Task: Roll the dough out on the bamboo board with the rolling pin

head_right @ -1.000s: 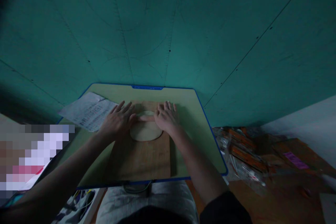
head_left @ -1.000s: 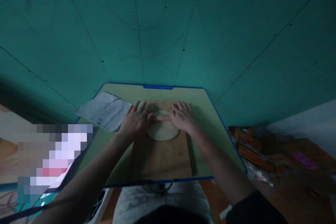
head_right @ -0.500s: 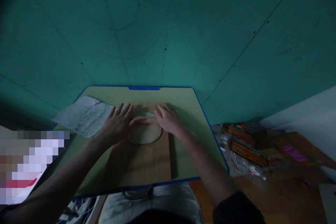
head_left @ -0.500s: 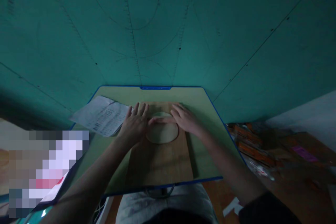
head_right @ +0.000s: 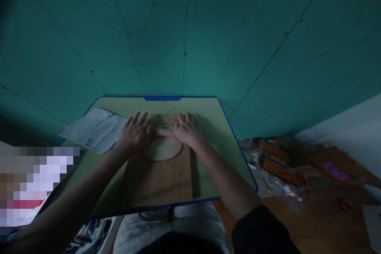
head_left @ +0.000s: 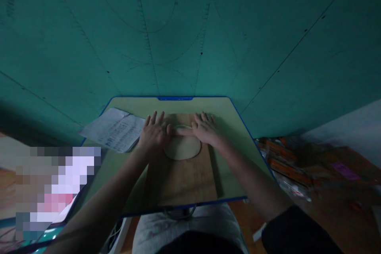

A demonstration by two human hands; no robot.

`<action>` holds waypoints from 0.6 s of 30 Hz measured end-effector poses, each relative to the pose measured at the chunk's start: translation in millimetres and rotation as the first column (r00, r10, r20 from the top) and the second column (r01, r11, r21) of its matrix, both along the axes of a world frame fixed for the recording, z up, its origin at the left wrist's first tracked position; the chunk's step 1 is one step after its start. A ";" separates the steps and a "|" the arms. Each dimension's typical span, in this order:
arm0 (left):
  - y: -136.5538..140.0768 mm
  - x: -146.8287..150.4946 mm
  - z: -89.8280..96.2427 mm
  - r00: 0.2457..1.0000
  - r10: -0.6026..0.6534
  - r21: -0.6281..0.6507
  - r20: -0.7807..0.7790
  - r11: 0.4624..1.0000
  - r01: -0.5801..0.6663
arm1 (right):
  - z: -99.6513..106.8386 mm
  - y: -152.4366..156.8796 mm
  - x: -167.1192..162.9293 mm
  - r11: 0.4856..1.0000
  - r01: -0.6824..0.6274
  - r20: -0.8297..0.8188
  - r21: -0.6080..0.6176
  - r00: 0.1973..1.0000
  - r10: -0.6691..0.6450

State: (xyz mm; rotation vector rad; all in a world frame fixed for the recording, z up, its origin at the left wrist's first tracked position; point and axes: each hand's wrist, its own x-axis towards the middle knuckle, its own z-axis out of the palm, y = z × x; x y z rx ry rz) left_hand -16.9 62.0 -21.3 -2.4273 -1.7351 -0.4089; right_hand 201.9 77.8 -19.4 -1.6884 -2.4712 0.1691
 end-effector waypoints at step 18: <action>-2.2 -0.4 9.6 0.995 0.098 -0.055 0.017 0.994 -0.097 | 22.0 11.5 -15.0 0.985 0.166 0.074 -0.034 0.984 -0.164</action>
